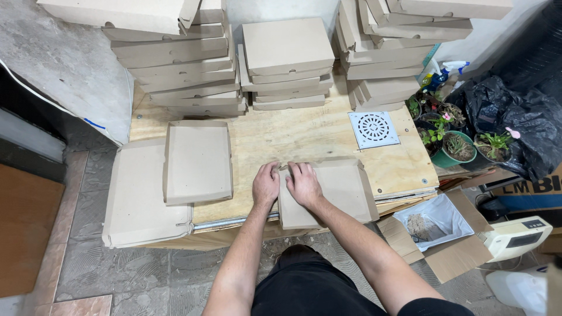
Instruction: The person assembles flat-packed cardboard boxes by folding the side flaps and tucking the tabs into slots to form the box shape. The person repeats this process for several boxes, stacking the completed ones on the left side of the table.
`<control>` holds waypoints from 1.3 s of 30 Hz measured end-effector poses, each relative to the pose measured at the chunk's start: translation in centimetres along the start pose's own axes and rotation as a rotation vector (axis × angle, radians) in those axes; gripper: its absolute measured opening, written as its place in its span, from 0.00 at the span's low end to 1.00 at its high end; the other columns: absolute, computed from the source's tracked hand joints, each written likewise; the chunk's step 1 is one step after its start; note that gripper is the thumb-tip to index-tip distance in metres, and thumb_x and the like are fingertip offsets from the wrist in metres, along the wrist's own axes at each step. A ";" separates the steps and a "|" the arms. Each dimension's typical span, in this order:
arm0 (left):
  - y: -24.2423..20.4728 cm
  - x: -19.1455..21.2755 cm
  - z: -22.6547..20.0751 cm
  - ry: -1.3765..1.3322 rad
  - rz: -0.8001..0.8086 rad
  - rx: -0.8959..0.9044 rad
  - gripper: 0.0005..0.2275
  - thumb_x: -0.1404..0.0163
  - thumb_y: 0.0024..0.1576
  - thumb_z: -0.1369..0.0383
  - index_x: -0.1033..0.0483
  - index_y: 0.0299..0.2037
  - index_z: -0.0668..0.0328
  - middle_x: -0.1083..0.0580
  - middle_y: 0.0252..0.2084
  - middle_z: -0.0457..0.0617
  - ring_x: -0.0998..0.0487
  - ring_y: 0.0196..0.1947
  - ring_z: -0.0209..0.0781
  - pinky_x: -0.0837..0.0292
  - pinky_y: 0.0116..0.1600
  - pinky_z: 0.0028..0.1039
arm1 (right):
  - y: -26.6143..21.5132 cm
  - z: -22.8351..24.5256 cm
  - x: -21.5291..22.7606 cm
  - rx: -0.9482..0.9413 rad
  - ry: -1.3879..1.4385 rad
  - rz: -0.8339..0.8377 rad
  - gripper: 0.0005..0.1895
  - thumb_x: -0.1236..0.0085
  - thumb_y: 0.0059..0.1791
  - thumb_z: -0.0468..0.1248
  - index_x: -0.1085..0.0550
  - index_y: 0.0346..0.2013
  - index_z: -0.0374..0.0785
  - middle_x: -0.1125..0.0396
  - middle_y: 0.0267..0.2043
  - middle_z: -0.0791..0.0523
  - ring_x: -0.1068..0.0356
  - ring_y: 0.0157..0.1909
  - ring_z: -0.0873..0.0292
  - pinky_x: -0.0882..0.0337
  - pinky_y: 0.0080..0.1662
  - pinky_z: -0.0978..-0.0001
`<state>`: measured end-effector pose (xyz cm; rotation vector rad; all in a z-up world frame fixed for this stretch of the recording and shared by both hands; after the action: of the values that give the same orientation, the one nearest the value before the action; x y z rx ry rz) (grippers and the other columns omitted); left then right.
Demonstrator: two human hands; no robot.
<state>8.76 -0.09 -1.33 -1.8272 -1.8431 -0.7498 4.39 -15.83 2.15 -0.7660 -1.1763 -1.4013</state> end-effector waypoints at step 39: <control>1.4 6.5 1.5 -0.729 0.348 0.464 0.31 0.37 0.61 0.78 0.28 0.77 0.57 0.35 0.77 0.55 0.18 0.54 0.46 0.08 0.53 0.42 | 0.6 -19.9 6.1 -0.630 1.137 0.069 0.26 0.26 0.52 0.31 0.19 0.65 0.40 0.27 0.33 0.56 0.28 0.33 0.68 0.21 0.39 0.76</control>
<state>10.08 5.78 1.87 -2.1436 -1.7818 0.5029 7.00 -36.53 2.02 -0.2771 0.1796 -1.7675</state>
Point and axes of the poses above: each hand's wrist, its own y-axis towards the middle knuckle, its own x-axis out of the back of the hand, z = x × y, the point moved 8 cm from there along y, towards the middle knuckle
